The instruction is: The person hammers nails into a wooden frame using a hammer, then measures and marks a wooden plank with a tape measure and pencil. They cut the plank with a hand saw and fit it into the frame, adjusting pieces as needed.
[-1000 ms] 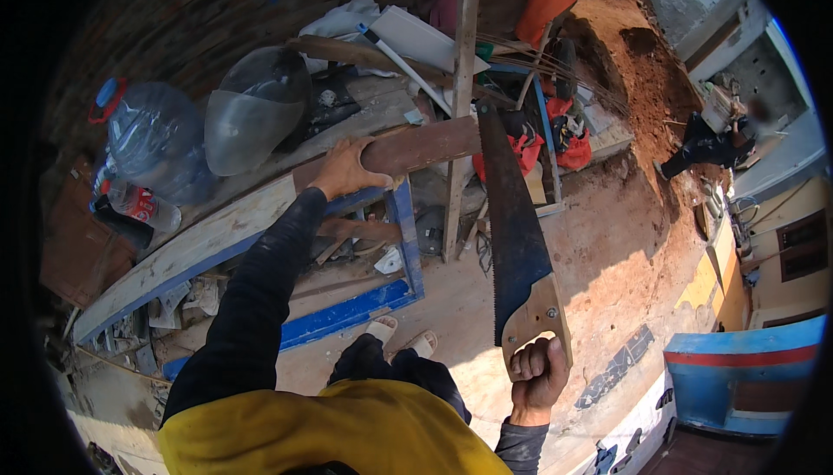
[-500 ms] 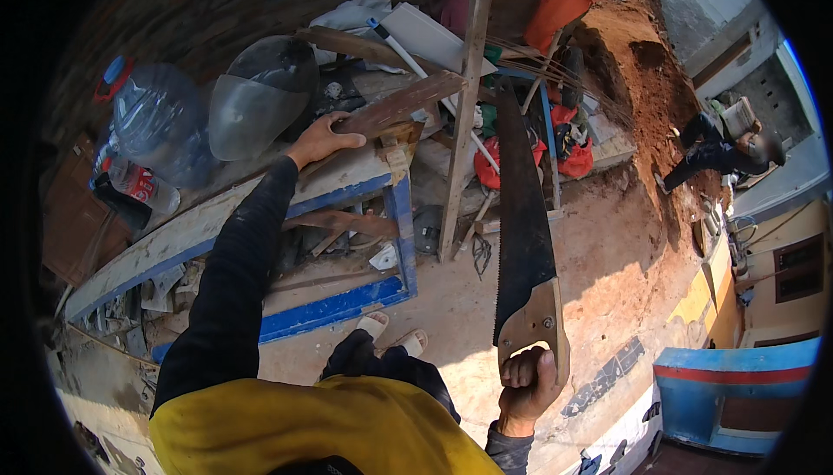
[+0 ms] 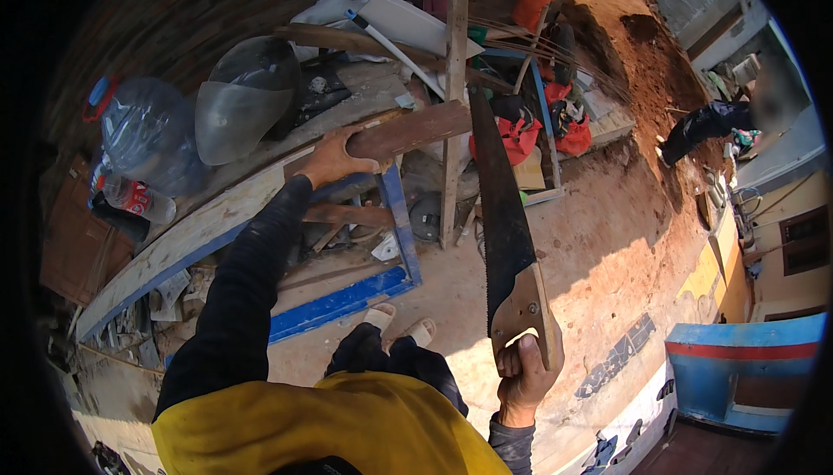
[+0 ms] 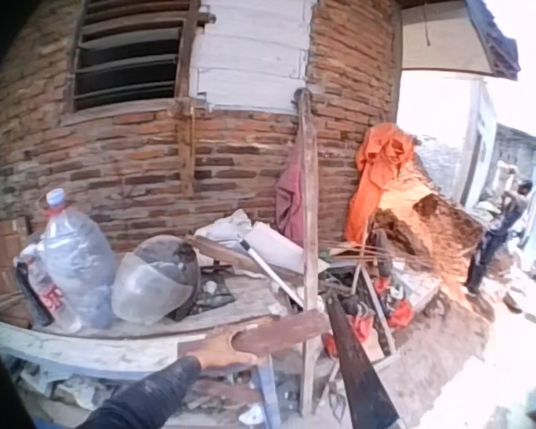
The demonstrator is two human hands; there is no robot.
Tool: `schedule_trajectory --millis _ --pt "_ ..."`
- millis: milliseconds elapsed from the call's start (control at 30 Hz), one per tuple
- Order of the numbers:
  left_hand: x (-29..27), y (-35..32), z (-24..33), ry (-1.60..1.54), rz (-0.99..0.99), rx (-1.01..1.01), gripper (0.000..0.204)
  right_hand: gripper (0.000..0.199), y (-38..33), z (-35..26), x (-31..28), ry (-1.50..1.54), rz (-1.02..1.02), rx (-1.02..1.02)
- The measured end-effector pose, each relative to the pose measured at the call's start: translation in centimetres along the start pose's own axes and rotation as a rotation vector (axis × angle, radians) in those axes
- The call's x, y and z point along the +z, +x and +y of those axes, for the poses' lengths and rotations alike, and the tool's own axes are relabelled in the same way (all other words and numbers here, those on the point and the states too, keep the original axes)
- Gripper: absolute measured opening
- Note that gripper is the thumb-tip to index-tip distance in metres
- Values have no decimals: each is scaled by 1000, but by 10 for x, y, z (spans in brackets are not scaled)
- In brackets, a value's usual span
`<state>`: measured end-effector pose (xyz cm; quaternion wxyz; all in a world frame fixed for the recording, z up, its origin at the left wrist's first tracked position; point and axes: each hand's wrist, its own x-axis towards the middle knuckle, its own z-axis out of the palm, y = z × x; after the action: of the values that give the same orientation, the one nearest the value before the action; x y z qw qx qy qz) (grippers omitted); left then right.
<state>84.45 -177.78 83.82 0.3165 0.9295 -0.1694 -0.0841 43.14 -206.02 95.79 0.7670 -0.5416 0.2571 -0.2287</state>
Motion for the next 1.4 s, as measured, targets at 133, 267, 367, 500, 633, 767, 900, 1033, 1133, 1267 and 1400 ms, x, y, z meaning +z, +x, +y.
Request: schedule_trajectory --millis 133,267,367,500,633,767,900,1033,1133,1267,1400 --pt "0 6 -9 -17 -55 -19 120 57 -6 7 23 -394 -50 -121" --pt "-6 15 -6 24 -129 -35 118 54 -4 14 41 -514 -167 -97" --pt "-7 16 4 -47 -227 -114 126 52 0 21 50 -502 -207 -65" --pt "8 11 23 26 -116 -236 124 51 6 28 56 -568 -270 -194" --pt "19 4 28 100 -42 -269 121 51 13 31 58 -565 -284 -224" --pt "17 3 27 111 -33 -236 120 52 15 28 52 -590 -293 -226" --pt "15 4 26 117 -40 -233 118 54 11 24 42 -588 -316 -129" --pt "17 3 26 110 -30 -228 118 53 21 31 39 -598 -319 -161" --pt "17 3 25 103 -20 -225 119 52 39 40 41 -593 -306 -178" --pt "15 4 25 70 -26 -228 119 51 49 38 37 -636 -342 -160" --pt "14 3 25 94 -28 -221 117 52 36 27 40 -638 -337 -225"
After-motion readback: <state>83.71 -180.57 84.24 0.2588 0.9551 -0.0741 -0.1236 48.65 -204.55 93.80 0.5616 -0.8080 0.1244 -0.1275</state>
